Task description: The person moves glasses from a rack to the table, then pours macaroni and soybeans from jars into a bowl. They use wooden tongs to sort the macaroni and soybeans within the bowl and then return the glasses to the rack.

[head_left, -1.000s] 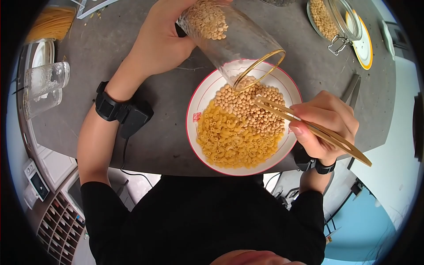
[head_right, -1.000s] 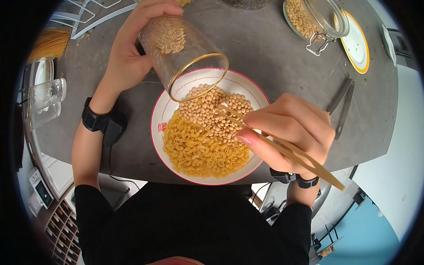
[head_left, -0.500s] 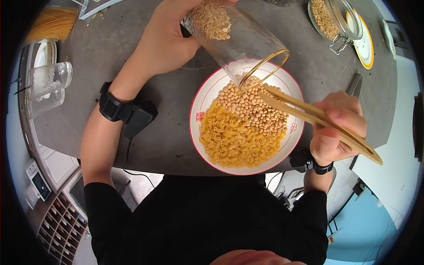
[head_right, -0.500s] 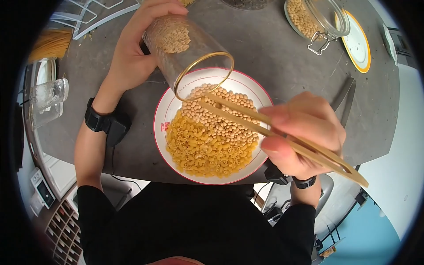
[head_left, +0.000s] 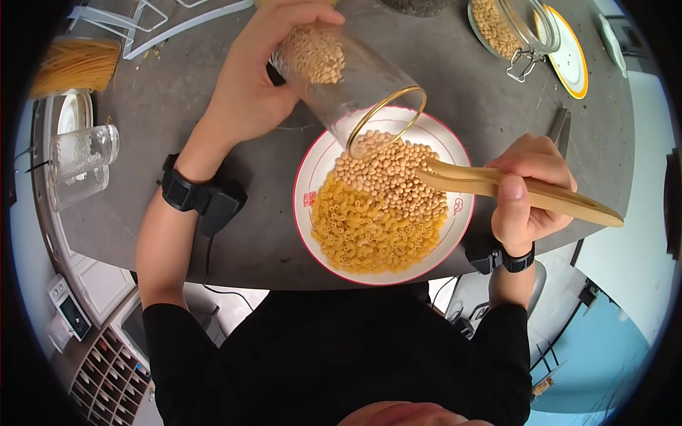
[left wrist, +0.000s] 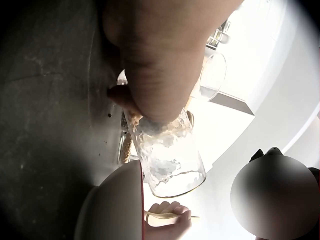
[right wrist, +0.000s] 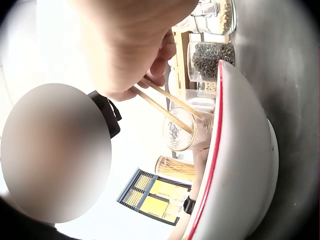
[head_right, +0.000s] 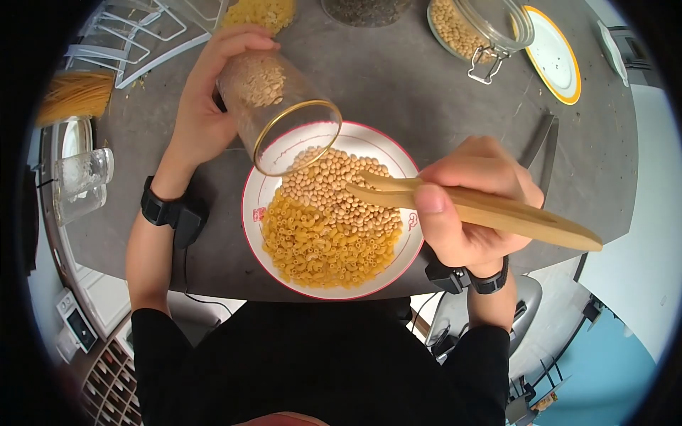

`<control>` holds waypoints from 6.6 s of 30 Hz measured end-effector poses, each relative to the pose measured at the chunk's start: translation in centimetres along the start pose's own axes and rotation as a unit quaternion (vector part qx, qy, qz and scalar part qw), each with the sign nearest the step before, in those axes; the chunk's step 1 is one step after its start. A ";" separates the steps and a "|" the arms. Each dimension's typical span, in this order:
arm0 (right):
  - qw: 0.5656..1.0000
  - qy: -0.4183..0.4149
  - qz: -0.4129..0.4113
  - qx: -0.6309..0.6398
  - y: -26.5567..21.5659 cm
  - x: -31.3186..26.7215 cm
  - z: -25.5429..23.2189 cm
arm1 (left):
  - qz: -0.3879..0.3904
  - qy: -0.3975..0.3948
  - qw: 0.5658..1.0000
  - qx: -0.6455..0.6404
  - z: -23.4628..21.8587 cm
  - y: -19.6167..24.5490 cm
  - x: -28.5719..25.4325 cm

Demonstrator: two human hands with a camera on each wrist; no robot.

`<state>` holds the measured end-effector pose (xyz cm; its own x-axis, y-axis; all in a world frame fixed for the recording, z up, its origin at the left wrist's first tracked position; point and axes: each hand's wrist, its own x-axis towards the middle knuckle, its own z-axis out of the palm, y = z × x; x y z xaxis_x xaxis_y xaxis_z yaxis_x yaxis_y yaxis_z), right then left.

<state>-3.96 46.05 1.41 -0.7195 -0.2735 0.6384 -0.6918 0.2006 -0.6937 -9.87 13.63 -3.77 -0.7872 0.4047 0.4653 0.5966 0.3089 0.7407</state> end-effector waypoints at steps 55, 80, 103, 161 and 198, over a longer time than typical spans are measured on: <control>0.995 -0.011 -0.083 -0.044 -0.5 0.4 1.1 | -0.144 -0.107 0.944 0.277 3.3 4.4 7.7; 0.994 -0.044 -0.064 -0.070 -0.3 0.3 1.2 | -0.124 -0.047 0.961 0.241 3.9 6.0 6.5; 0.996 -0.023 -0.083 -0.021 0.3 0.2 1.4 | -0.170 -0.052 0.984 -0.025 3.1 10.7 9.4; 0.986 -0.004 -0.162 -0.038 -0.3 -0.5 1.9 | -0.243 -0.183 0.928 0.216 4.4 13.7 20.7; 0.987 0.016 -0.151 -0.044 -0.5 0.2 1.4 | -0.152 -0.034 0.987 -0.029 1.0 9.5 6.0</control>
<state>-3.65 44.57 1.45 -0.4810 -0.3028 0.8228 -0.8763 0.1961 -0.4401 -8.75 19.82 5.53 -0.9150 0.3584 0.1853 0.3230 0.3753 0.8688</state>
